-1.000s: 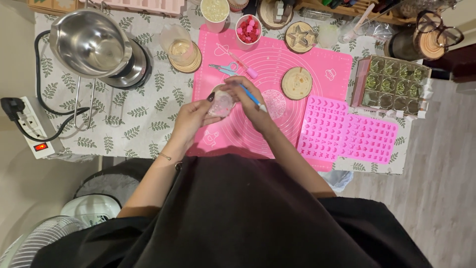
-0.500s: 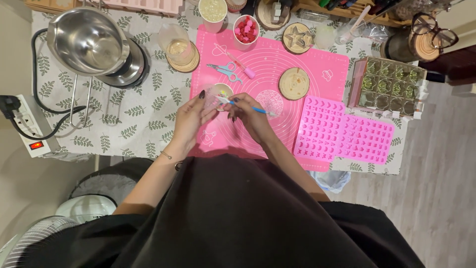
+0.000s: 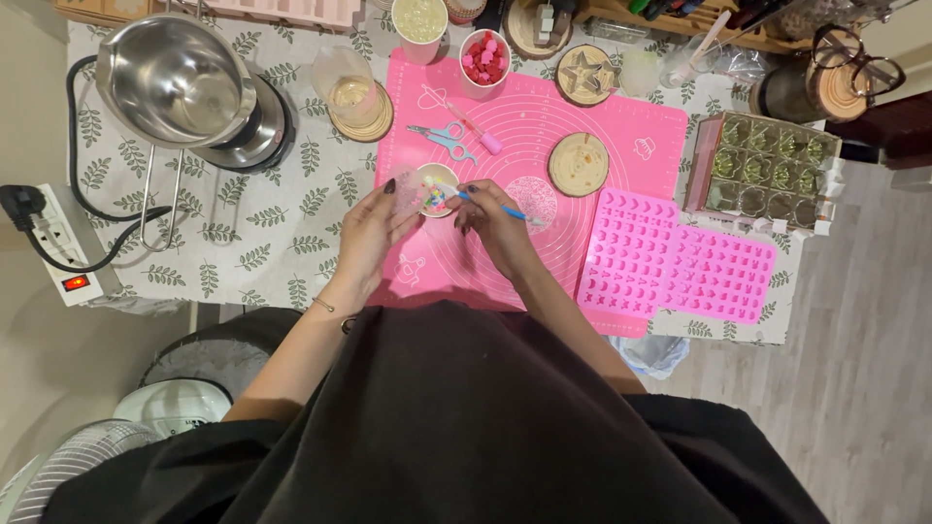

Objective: The person scoops white wax beads from a cup with a blue spatula and fills a clear plastic mold on a pink silicone mat. They then wipe the mold and tools with a tissue, wipe the mat, and place the filled mold into a clear plastic bag.

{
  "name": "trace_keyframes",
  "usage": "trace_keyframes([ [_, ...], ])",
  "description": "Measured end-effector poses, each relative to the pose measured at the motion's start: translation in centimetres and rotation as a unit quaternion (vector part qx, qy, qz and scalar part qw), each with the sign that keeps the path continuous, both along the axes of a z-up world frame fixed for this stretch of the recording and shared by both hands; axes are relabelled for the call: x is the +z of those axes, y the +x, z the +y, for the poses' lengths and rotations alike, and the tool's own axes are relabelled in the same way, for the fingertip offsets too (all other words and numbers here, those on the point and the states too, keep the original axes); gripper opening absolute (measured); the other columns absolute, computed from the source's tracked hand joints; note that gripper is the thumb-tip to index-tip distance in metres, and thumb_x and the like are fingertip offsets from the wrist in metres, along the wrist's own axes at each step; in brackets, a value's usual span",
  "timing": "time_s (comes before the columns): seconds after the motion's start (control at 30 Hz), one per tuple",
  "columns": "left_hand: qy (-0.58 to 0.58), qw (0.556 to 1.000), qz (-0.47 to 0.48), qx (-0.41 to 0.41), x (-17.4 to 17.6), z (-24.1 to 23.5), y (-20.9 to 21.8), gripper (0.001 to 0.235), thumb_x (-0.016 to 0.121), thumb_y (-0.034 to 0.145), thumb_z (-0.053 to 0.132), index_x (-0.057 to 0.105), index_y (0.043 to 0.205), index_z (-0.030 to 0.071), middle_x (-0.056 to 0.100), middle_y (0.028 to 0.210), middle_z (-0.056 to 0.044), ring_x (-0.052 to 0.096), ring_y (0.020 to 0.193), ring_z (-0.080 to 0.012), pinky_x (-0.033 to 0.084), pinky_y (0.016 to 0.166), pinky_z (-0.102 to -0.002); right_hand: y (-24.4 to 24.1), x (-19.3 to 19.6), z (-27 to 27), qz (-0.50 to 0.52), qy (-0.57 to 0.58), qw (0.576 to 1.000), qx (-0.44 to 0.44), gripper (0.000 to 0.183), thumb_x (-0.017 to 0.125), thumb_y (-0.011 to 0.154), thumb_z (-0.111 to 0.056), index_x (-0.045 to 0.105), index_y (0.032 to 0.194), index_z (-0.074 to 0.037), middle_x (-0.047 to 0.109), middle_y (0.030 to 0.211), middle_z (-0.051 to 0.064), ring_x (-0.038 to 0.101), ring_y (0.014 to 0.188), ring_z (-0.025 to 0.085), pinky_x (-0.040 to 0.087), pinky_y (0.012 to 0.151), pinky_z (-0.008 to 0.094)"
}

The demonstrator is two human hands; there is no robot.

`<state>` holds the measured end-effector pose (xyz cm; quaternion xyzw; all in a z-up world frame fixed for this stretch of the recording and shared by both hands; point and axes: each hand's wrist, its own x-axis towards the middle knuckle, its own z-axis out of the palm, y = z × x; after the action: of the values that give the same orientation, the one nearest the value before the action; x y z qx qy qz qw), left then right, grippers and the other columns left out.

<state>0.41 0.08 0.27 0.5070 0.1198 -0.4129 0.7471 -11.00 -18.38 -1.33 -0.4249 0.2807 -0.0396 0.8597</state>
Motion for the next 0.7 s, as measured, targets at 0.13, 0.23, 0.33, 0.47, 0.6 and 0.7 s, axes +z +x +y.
trace_keyframes([
  [0.13, -0.018, 1.0, -0.007, -0.01, 0.1, -0.1, -0.2, 0.033, 0.048, 0.105, 0.016, 0.059, 0.131, -0.001, 0.068, 0.125, -0.013, 0.071, 0.115, -0.0254, 0.059, 0.1, -0.038, 0.0, 0.7, 0.4, -0.021, 0.005, 0.999, 0.046, 0.019, 0.053, 0.104, -0.018, 0.059, 0.115, -0.003, 0.074, 0.103, 0.013, 0.065, 0.079, 0.015, 0.052, 0.076, 0.031],
  [0.23, -0.006, 1.0, 0.003, -0.008, 0.0, -0.1, -0.2, 0.032, 0.048, 0.106, 0.016, 0.059, 0.131, -0.001, 0.068, 0.123, -0.014, 0.071, 0.113, -0.0263, 0.06, 0.098, -0.038, -0.1, -0.6, 0.6, -0.022, -0.012, 0.998, 0.05, 0.017, 0.053, 0.106, -0.017, 0.059, 0.116, -0.005, 0.075, 0.107, 0.013, 0.063, 0.081, 0.014, 0.049, 0.078, 0.029],
  [0.33, -0.019, 1.0, -0.006, -0.007, -0.1, 0.2, -0.3, 0.034, 0.048, 0.105, 0.016, 0.059, 0.133, -0.001, 0.067, 0.124, -0.012, 0.07, 0.113, -0.0248, 0.06, 0.099, -0.038, -0.4, -1.0, 0.6, -0.009, -0.031, 0.999, 0.032, 0.017, 0.053, 0.103, -0.015, 0.059, 0.116, -0.006, 0.074, 0.107, 0.012, 0.063, 0.082, 0.013, 0.05, 0.077, 0.029],
  [0.47, 0.0, 1.0, 0.005, 0.004, -0.4, 0.2, -0.2, 0.032, 0.049, 0.106, 0.017, 0.059, 0.13, -0.002, 0.069, 0.121, -0.014, 0.071, 0.11, -0.0259, 0.06, 0.098, -0.038, -0.6, -1.1, 0.5, -0.028, -0.029, 0.999, 0.02, 0.014, 0.053, 0.105, -0.015, 0.058, 0.114, -0.005, 0.073, 0.107, 0.012, 0.065, 0.084, 0.015, 0.051, 0.079, 0.03],
  [0.6, -0.013, 1.0, 0.008, 0.003, -0.8, 0.1, -0.3, 0.033, 0.05, 0.106, 0.016, 0.057, 0.131, -0.004, 0.067, 0.122, -0.015, 0.07, 0.111, -0.0266, 0.06, 0.1, -0.04, -0.5, -1.5, 0.6, 0.017, -0.034, 0.999, -0.015, 0.016, 0.054, 0.104, -0.016, 0.059, 0.115, -0.005, 0.074, 0.104, 0.012, 0.065, 0.082, 0.015, 0.05, 0.076, 0.03],
  [0.7, -0.017, 1.0, -0.011, -0.008, -0.2, 0.0, -0.3, 0.037, 0.049, 0.104, 0.014, 0.055, 0.136, -0.002, 0.064, 0.128, -0.014, 0.07, 0.116, -0.0259, 0.058, 0.102, -0.039, -0.6, -1.6, -0.1, 0.05, -0.035, 0.998, -0.031, 0.018, 0.054, 0.103, -0.018, 0.06, 0.113, -0.004, 0.074, 0.1, 0.013, 0.065, 0.077, 0.016, 0.05, 0.073, 0.03],
])
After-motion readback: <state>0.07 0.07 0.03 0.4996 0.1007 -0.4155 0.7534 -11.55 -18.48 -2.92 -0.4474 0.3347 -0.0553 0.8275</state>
